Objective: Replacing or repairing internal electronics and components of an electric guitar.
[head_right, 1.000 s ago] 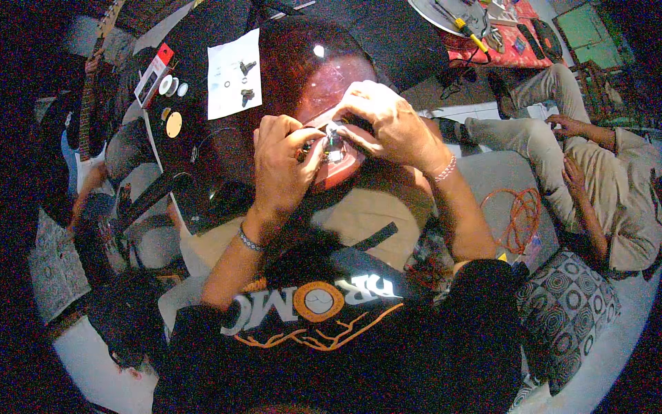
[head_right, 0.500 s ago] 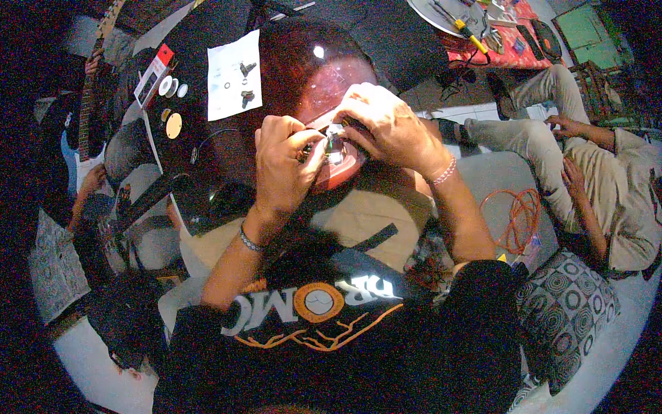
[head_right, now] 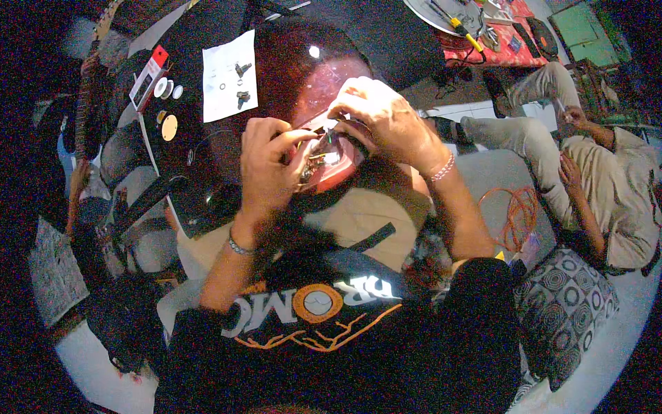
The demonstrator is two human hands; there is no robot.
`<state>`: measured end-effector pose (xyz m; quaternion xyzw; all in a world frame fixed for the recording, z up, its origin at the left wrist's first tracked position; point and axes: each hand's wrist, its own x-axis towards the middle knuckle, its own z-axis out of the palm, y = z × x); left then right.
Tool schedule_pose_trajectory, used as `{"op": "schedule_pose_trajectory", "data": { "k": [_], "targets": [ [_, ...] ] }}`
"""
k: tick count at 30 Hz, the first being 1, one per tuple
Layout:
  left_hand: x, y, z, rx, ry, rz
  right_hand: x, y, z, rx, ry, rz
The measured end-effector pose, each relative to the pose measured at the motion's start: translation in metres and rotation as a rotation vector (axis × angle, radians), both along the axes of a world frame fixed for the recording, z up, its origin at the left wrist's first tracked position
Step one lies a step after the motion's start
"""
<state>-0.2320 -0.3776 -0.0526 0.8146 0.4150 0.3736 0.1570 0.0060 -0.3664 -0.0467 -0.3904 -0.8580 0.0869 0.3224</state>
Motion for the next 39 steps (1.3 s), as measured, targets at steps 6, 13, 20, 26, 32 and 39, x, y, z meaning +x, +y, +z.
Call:
{"op": "schedule_pose_trajectory", "data": {
  "k": [6, 13, 20, 26, 32, 39],
  "targets": [
    [-0.011, 0.006, 0.002, -0.032, 0.022, 0.042, 0.002, -0.007, 0.014, -0.111, -0.053, -0.018],
    [-0.012, 0.005, -0.008, -0.018, 0.015, 0.014, -0.006, -0.029, 0.016, -0.133, -0.09, -0.048],
    [-0.014, 0.005, -0.007, -0.164, -0.092, -0.049, -0.019, -0.047, 0.012, -0.125, 0.001, -0.101],
    [-0.006, 0.015, -0.005, -0.122, -0.089, -0.029, -0.02, -0.054, 0.013, -0.18, 0.021, -0.186],
    [-0.004, 0.017, 0.002, -0.234, -0.114, -0.065, -0.02, -0.047, 0.008, -0.201, 0.07, -0.276],
    [-0.012, 0.016, 0.019, -0.256, 0.045, 0.003, -0.02, -0.029, 0.02, -0.287, 0.05, -0.293]
  ]
}}
